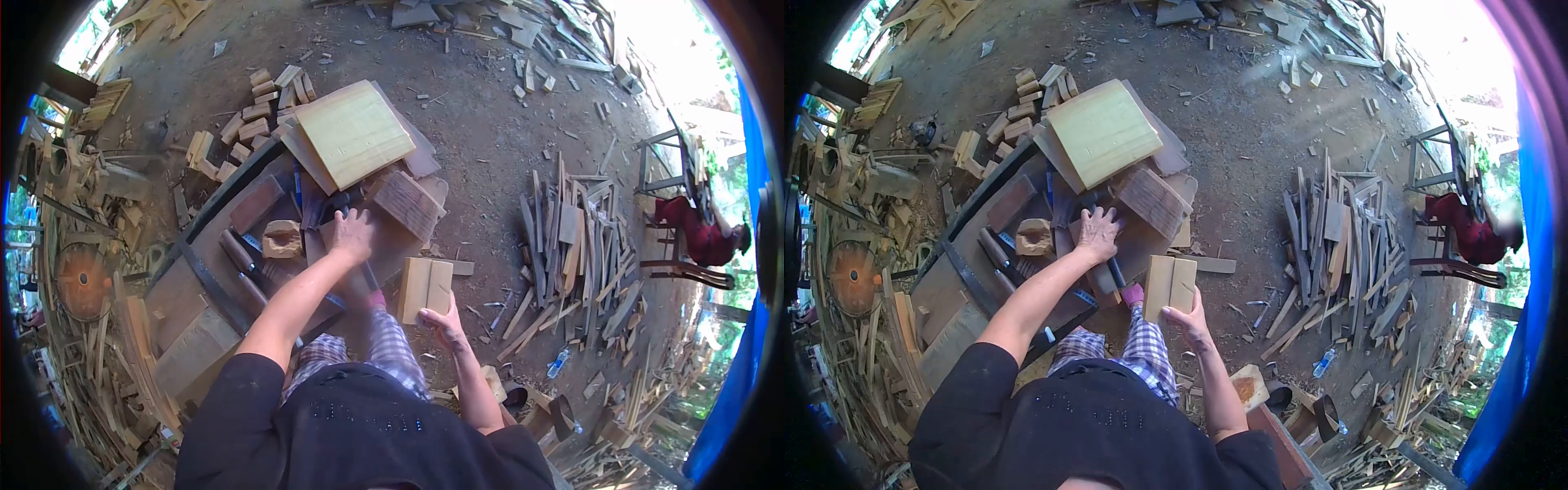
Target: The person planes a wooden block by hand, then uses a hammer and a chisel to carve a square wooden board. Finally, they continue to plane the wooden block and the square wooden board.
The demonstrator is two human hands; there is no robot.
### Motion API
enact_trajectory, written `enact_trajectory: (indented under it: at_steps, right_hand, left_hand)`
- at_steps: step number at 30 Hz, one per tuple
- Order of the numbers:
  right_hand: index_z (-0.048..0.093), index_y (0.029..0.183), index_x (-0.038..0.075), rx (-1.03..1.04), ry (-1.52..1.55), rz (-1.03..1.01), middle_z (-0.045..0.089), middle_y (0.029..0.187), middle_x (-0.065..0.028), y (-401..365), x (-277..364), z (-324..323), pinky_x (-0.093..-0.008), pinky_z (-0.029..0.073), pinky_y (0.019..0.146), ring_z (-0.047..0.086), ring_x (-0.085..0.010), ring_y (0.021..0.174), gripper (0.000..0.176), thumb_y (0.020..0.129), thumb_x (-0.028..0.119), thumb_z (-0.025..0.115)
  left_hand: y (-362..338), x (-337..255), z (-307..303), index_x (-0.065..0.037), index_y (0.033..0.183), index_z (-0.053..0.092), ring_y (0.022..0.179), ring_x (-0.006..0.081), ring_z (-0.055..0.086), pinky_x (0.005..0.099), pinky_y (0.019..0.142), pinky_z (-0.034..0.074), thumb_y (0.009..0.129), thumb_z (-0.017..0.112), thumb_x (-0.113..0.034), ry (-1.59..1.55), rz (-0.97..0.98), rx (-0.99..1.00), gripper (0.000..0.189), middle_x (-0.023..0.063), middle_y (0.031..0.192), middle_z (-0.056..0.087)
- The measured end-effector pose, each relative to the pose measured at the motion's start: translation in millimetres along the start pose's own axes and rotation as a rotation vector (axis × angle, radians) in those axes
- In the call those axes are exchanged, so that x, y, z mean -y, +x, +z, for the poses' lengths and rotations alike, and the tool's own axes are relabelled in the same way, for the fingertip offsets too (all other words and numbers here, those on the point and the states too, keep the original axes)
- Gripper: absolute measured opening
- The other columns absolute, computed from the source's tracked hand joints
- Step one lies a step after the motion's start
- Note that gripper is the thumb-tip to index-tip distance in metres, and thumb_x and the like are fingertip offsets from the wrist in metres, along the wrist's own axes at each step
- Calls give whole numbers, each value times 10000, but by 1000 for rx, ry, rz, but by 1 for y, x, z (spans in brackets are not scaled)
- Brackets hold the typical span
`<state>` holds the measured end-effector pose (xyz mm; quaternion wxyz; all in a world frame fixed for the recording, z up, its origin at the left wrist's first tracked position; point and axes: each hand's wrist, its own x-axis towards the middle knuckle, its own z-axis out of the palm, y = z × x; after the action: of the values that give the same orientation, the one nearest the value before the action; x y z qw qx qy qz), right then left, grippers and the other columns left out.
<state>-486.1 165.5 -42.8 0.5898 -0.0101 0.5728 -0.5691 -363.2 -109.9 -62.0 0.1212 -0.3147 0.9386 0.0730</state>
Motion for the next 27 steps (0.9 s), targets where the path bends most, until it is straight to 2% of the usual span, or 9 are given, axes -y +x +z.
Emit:
enact_trajectory:
  at_steps: [6, 7, 8, 10, 12, 20, 22, 23, 27]
  right_hand:
    - [248, 1492, 84, 2, -216, -214, 507, 1320, -128, 22, -10, 22, -388, 452, 1032, 521, -238, 1224, 1058, 650, 197, 880]
    - [241, 1491, 112, -37, -404, -380, 516, 1338, -181, 33, -17, 27, -422, 507, 955, 542, -287, 1225, 1034, 669, 226, 858]
    - [241, 1491, 112, -34, -408, -378, 516, 1338, -181, 37, -23, 27, -422, 507, 955, 542, -287, 1225, 1034, 669, 226, 858]
    - [247, 1488, 102, -212, -992, -520, 529, 1290, -224, 34, -1, 58, -456, 475, 997, 550, -374, 1189, 1061, 624, 216, 852]
    - [256, 1488, 64, -272, -1231, -614, 559, 1057, -215, 37, 7, 83, -496, 466, 833, 557, -401, 943, 1061, 621, 221, 848]
    - [272, 1515, 120, -375, -1583, -777, 505, 1065, -176, 78, 12, 107, -443, 431, 743, 524, -347, 902, 1020, 618, 82, 755]
    - [291, 1514, 156, -384, -1596, -754, 500, 1102, -175, 91, 16, 113, -461, 438, 788, 523, -351, 929, 1010, 616, 64, 744]
    - [310, 1512, 163, -388, -1619, -842, 507, 1104, -164, 95, 21, 116, -455, 439, 801, 515, -351, 940, 971, 641, 61, 726]
    - [348, 1501, 198, -435, -1609, -978, 457, 1207, -149, 103, 22, 119, -461, 403, 904, 453, -350, 1067, 944, 658, 79, 755]
  left_hand:
    - [-15, 12, 15, -203, 1139, 680, 1134, 247, 488, 513, 929, 328, 680, 693, -239, -15, 44, -103, 460, 54, 1147, 580]
    - [-17, 13, 17, -196, 1101, 695, 1142, 244, 485, 520, 936, 322, 683, 685, -237, -13, 52, -125, 419, 54, 1134, 585]
    - [-18, 14, 19, -190, 1063, 710, 1150, 241, 482, 526, 944, 315, 686, 676, -235, -11, 62, -147, 380, 54, 1120, 590]
    - [-19, 18, 25, -183, 1020, 720, 1165, 239, 477, 531, 953, 307, 691, 672, -240, -34, 59, -180, 337, 56, 1122, 594]
    - [-21, 23, 27, -176, 977, 729, 1179, 238, 471, 536, 963, 298, 696, 669, -246, -61, 61, -213, 295, 57, 1124, 597]
    - [-28, 40, 26, -160, 929, 737, 1246, 269, 418, 553, 984, 270, 639, 753, -337, -127, 43, -196, 341, 76, 1191, 570]
    - [-26, 36, 17, -154, 929, 742, 1263, 288, 391, 565, 1011, 249, 630, 769, -353, -56, -28, -101, 360, 85, 1232, 540]
    - [-26, 36, 11, -150, 1023, 716, 1276, 306, 366, 557, 1044, 229, 617, 785, -348, -69, -55, -17, 457, 86, 1280, 499]
    - [-37, 33, 28, -149, 1129, 660, 1282, 316, 353, 548, 1063, 221, 613, 796, -343, -187, -157, -164, 569, 94, 1290, 479]
